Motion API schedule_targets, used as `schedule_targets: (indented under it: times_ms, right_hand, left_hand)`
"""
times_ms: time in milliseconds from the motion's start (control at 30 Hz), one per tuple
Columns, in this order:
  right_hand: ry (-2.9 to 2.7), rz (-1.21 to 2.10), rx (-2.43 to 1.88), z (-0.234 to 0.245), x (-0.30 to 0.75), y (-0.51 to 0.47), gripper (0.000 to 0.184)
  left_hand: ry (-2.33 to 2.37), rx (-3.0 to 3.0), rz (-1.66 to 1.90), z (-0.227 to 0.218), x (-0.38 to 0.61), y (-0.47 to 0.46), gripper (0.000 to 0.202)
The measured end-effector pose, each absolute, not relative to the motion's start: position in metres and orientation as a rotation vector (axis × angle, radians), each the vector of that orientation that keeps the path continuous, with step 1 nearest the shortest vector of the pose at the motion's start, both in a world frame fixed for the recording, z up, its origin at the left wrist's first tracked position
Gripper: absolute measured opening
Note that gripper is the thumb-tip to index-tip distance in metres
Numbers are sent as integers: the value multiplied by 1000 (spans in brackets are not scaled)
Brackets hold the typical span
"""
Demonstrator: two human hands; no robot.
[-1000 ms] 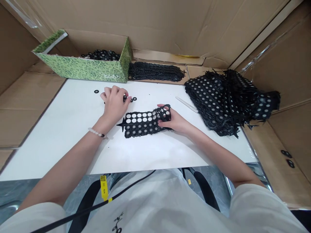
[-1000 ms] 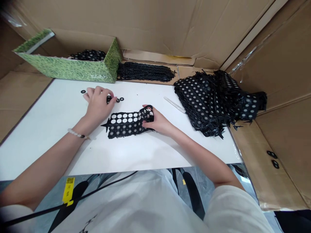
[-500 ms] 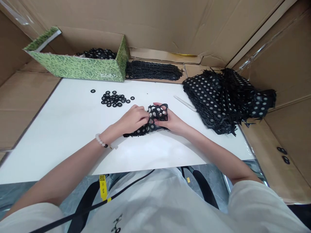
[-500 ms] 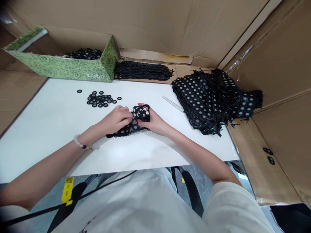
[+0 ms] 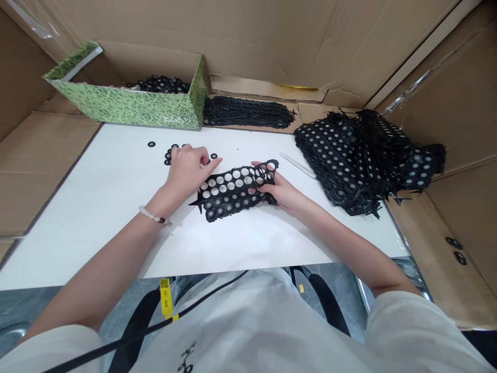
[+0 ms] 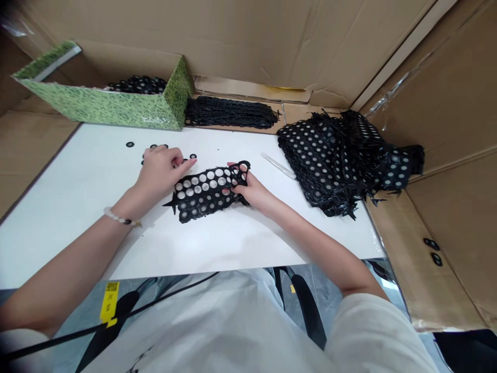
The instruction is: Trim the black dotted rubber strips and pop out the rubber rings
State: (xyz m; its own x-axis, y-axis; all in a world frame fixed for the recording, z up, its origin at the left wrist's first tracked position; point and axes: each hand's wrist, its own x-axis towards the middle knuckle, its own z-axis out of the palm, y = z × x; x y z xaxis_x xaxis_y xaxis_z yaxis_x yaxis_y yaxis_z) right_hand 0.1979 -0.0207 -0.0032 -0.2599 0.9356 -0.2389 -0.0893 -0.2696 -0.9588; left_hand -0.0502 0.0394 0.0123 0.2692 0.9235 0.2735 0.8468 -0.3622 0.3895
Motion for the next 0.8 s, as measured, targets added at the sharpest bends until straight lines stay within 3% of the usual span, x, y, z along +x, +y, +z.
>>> schedule_targets:
  times_ms: [133, 500, 700, 800]
  right_hand:
    - [-1011, 1685, -1086, -4, 189, -23, 74]
    - [-1139, 1556, -1099, -13, 194, -17, 75]
    - [-1343, 1368, -1218, -14, 205, -9, 69]
    - [-1345, 1411, -1250, -9, 206, -13, 67]
  left_hand:
    - [1105, 2519, 531, 17, -24, 13, 46]
    - [980, 2396, 421, -2, -21, 19, 43]
    - [1612, 2043, 893, 4, -49, 44, 44]
    - [1866, 2109, 758, 0, -66, 60, 42]
